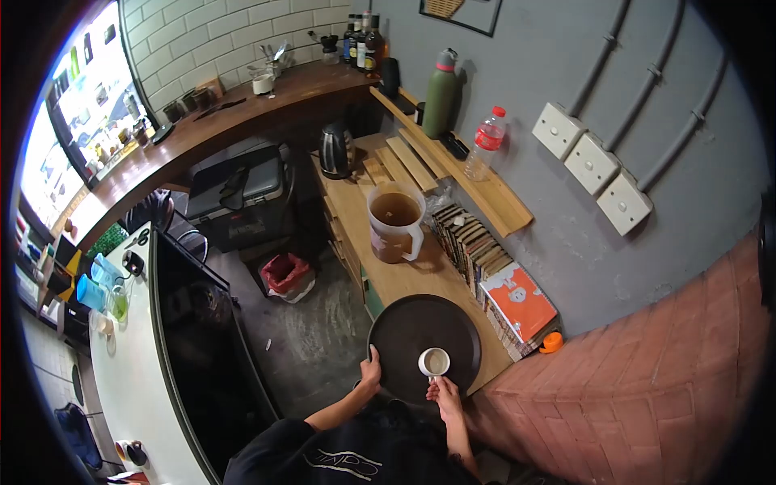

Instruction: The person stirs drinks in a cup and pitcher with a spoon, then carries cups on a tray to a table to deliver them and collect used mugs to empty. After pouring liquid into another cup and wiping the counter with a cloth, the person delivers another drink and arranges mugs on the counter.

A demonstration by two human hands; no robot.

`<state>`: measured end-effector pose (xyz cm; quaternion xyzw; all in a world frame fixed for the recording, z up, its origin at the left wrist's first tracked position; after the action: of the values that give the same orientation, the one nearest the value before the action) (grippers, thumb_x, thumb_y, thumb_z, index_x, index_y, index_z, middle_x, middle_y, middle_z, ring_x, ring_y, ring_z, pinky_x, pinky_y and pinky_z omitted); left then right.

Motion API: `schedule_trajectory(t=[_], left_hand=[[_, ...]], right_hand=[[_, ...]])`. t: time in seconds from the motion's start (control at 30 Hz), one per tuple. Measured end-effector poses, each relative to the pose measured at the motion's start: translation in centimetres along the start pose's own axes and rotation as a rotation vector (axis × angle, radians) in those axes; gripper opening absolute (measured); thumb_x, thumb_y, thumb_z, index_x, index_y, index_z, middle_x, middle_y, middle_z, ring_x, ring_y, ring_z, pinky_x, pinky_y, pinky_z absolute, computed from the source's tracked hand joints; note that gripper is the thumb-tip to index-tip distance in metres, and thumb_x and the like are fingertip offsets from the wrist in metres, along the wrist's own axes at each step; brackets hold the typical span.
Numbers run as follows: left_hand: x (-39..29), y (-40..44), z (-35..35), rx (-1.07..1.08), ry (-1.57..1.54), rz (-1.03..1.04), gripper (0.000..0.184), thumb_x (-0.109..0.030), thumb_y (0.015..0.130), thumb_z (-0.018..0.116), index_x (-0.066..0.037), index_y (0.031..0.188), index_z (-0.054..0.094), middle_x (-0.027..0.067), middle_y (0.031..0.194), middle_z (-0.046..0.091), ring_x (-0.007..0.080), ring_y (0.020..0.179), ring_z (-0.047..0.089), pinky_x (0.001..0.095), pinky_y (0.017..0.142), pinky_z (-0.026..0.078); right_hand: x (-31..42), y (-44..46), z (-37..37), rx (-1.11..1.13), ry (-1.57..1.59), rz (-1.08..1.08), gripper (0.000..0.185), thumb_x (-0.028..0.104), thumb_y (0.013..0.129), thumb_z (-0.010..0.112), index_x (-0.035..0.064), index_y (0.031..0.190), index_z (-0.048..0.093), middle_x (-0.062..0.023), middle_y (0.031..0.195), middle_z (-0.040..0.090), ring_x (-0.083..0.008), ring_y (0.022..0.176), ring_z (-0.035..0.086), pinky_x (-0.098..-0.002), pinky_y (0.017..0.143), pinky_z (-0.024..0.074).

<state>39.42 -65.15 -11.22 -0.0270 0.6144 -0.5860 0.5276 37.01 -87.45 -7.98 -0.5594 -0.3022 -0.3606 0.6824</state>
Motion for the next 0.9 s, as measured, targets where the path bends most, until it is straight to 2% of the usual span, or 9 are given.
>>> schedule_trajectory(t=[0.17, 0.3, 0.47, 0.5, 0.57, 0.63, 0.7, 0.73, 0.9], left_hand=[[2.9, 5.6, 0.9, -0.03, 0.165, 0.145, 0.07, -0.051, 0.097, 0.053, 0.01, 0.131, 0.05, 0.0197, 0.123, 0.061, 0.0263, 0.113, 0.058, 0.0381, 0.099, 0.045], [0.4, 1.8, 1.4, 0.017, 0.242, 0.126, 0.056, -0.039, 0.095, 0.062, 0.003, 0.13, 0.051, 0.0182, 0.125, 0.06, 0.0252, 0.115, 0.057, 0.0376, 0.096, 0.046], [0.8, 0.6, -3.3, 0.007, 0.618, 0.459, 0.054, -0.037, 0.094, 0.063, -0.003, 0.134, 0.049, 0.0156, 0.118, 0.062, 0.0233, 0.109, 0.059, 0.0379, 0.092, 0.048], [-0.3, -0.8, -4.7, -0.033, 0.588, 0.464, 0.054, -0.037, 0.094, 0.063, -0.003, 0.134, 0.049, 0.0156, 0.118, 0.062, 0.0233, 0.109, 0.059, 0.0379, 0.092, 0.048], [-2.0, -4.9, -7.8, 0.255, 0.365, 0.347, 0.052, -0.036, 0.095, 0.063, -0.007, 0.135, 0.049, 0.0144, 0.116, 0.061, 0.0205, 0.107, 0.059, 0.0355, 0.09, 0.05], [-2.5, -8.4, -11.1, 0.209, 0.253, 0.395, 0.053, -0.031, 0.093, 0.067, -0.01, 0.137, 0.048, 0.0139, 0.12, 0.058, 0.0185, 0.108, 0.058, 0.0328, 0.09, 0.05], [-2.9, -12.1, -14.2, 0.122, 0.256, 0.605, 0.063, -0.026, 0.088, 0.074, -0.011, 0.141, 0.044, 0.0137, 0.125, 0.055, 0.0196, 0.11, 0.058, 0.0337, 0.091, 0.05], [-3.0, -13.7, -15.7, 0.074, 0.225, 0.6, 0.075, -0.019, 0.082, 0.079, -0.012, 0.145, 0.038, 0.0136, 0.129, 0.053, 0.0209, 0.115, 0.056, 0.0356, 0.096, 0.049], [-3.7, -18.9, -21.5, -0.038, 0.011, 0.834, 0.087, -0.011, 0.076, 0.083, -0.011, 0.147, 0.034, 0.0135, 0.133, 0.052, 0.0232, 0.122, 0.054, 0.0392, 0.102, 0.048]], right_hand=[[0.8, -0.5, 0.6, 0.043, 0.03, -0.04, 0.03, 0.03, 0.102, 0.051, 0.0049, 0.089, 0.06, -0.0044, 0.072, 0.061, -0.0134, 0.061, 0.061, -0.0282, 0.059, 0.0526], [2.3, -0.7, 2.1, 0.098, 0.022, -0.038, 0.028, 0.029, 0.102, 0.051, 0.0056, 0.089, 0.06, -0.0041, 0.072, 0.061, -0.0131, 0.062, 0.061, -0.0279, 0.059, 0.0524], [4.4, 0.6, 5.5, 0.296, -0.167, -0.086, 0.027, 0.028, 0.102, 0.052, 0.0054, 0.09, 0.059, -0.0025, 0.073, 0.059, -0.0116, 0.061, 0.059, -0.0268, 0.058, 0.0518], [4.8, 0.9, 6.8, 0.371, -0.221, -0.107, 0.026, 0.027, 0.101, 0.053, 0.0053, 0.09, 0.059, -0.0025, 0.073, 0.059, -0.0115, 0.061, 0.059, -0.0268, 0.057, 0.0519], [5.4, 1.0, 9.6, 0.487, -0.268, -0.08, 0.025, 0.026, 0.101, 0.053, 0.0049, 0.089, 0.059, -0.0022, 0.074, 0.058, -0.0106, 0.062, 0.058, -0.026, 0.059, 0.0506], [5.3, 0.6, 12.9, 0.707, -0.384, -0.089, 0.027, 0.027, 0.101, 0.053, 0.0042, 0.088, 0.059, -0.0016, 0.074, 0.057, -0.0095, 0.063, 0.057, -0.0249, 0.06, 0.0485], [5.0, -0.6, 16.2, 0.817, -0.445, -0.089, 0.028, 0.027, 0.101, 0.053, 0.0035, 0.086, 0.06, -0.0012, 0.074, 0.057, -0.0089, 0.064, 0.055, -0.0241, 0.06, 0.0468], [4.5, -1.0, 17.8, 0.916, -0.499, -0.07, 0.028, 0.027, 0.101, 0.054, 0.0034, 0.086, 0.06, -0.0012, 0.074, 0.057, -0.0088, 0.064, 0.055, -0.0239, 0.06, 0.0468], [0.6, -5.9, 24.7, 1.224, -0.618, -0.012, 0.028, 0.026, 0.102, 0.053, 0.0032, 0.087, 0.06, -0.0003, 0.073, 0.056, -0.008, 0.064, 0.053, -0.0245, 0.06, 0.0471]])
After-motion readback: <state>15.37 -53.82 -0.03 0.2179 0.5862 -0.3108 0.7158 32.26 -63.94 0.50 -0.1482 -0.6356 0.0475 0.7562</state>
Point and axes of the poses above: each hand's wrist, its own y-axis towards the middle knuckle, its own z-axis out of the palm, x = y × z, the point moved 1 cm from there along y, towards the middle knuckle
